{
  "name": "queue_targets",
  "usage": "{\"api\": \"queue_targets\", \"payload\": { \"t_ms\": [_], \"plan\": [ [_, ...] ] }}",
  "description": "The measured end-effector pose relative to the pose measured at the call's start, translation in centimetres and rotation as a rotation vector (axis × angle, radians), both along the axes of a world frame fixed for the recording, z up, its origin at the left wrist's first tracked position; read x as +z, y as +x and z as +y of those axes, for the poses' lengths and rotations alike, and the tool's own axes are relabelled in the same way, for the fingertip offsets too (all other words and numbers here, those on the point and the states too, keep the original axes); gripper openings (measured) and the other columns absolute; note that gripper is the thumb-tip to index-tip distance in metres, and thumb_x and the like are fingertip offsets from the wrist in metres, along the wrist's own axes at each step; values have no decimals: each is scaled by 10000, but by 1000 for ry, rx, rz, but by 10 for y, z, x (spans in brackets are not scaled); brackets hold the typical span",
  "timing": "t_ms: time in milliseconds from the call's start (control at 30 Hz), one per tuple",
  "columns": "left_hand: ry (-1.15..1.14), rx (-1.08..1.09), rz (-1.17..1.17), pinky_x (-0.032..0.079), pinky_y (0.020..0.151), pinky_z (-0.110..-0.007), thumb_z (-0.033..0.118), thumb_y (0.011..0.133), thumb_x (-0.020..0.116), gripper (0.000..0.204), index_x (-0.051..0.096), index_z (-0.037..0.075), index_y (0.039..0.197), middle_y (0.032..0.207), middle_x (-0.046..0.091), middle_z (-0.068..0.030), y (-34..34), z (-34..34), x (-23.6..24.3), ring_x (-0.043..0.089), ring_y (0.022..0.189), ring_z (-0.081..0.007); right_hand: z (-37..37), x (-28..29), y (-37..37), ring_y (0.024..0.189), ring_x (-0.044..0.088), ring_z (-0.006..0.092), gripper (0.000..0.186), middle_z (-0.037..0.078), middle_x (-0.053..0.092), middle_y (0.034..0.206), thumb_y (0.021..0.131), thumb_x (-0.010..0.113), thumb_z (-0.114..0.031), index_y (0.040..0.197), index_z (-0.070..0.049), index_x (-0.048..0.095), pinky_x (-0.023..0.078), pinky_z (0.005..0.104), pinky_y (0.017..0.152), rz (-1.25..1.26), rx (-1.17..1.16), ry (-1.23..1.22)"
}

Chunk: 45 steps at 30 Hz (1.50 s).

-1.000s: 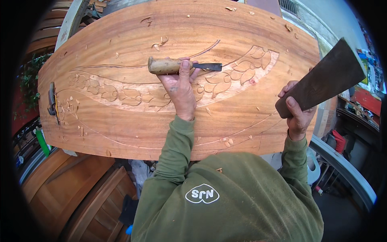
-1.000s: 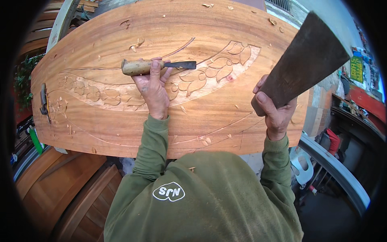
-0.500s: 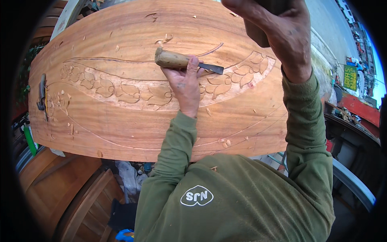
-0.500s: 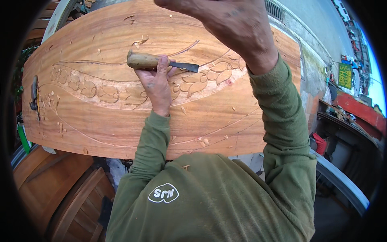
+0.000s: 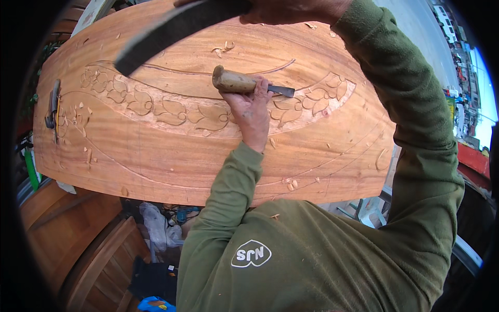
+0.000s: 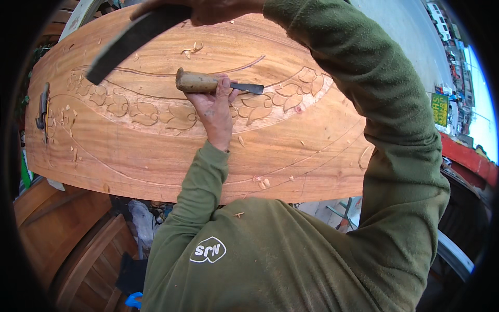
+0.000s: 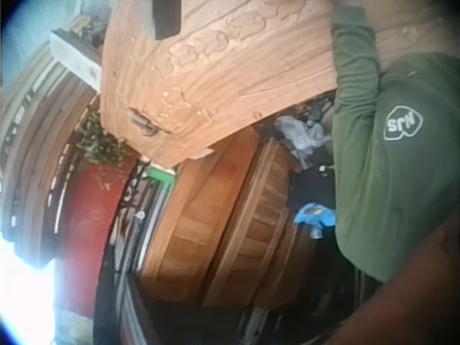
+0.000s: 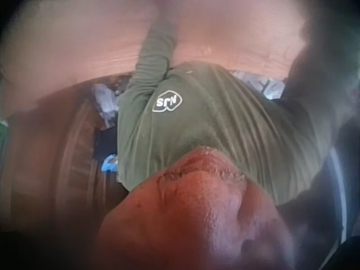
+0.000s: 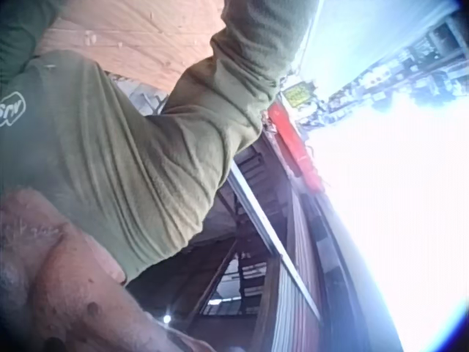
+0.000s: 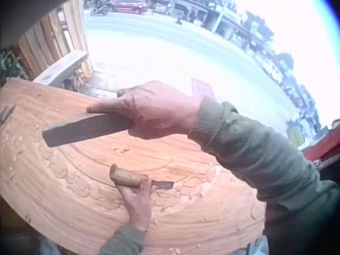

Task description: The person carves a floral design into a large wooden board using a chisel and a wooden mallet.

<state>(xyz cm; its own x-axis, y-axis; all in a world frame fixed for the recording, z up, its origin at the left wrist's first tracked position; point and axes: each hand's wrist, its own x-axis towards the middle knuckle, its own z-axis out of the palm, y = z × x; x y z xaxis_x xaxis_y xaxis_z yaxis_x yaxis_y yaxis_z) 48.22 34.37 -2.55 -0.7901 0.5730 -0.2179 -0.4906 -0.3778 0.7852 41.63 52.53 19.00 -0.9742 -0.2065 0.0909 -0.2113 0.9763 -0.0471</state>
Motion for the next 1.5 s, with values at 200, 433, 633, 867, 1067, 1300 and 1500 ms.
{"api": "queue_targets", "payload": {
  "t_ms": [200,433,633,867,1067,1300,1500],
  "plan": [
    [6,0,-38,666,840,-352,137,1019,769,752,240,181,1551,1303,610,-104,0,0,-6,711,1071,-190,-7,-8,3,846,742,302,644,144,722,946,907,625,-15,1511,-236,612,579,448,746,-442,123,50],
    [11,-63,-30,659,838,-336,136,1025,760,717,246,158,1525,1290,622,-99,-4,2,-1,713,1076,-182,-9,-25,2,857,726,303,684,139,695,968,901,604,1,1534,-257,602,570,442,739,-24,-91,-17],
    [41,-94,7,630,783,-282,80,1016,757,598,314,55,1417,1217,609,-119,-3,11,2,653,1036,-155,-4,13,1,857,747,267,638,93,730,973,923,623,-36,1496,-315,642,591,426,754,-286,9,265],
    [51,-89,69,643,788,-291,91,1019,758,598,317,39,1419,1191,586,-116,-3,11,-6,631,1052,-152,-6,-2,6,873,751,312,696,115,736,989,922,654,-33,1567,-273,550,613,441,769,-406,85,269],
    [27,-110,18,667,821,-305,91,1024,747,634,283,100,1455,1247,615,-108,1,13,-2,692,1080,-168,6,5,7,905,751,328,765,152,731,1080,892,681,-52,1600,-279,501,609,435,779,-51,-152,33],
    [-15,-93,136,627,820,-294,54,1011,755,601,327,27,1432,1205,578,-121,5,11,-5,620,1062,-156,4,12,11,872,751,273,659,111,744,1061,903,607,6,1504,-265,640,604,424,770,-432,18,210],
    [7,-88,67,606,817,-295,66,1006,769,592,339,25,1410,1204,592,-123,2,15,-7,619,1048,-151,4,-2,25,1006,729,360,826,184,721,1112,851,684,-16,1621,-230,476,593,456,883,22,-128,-225]
  ]
}}
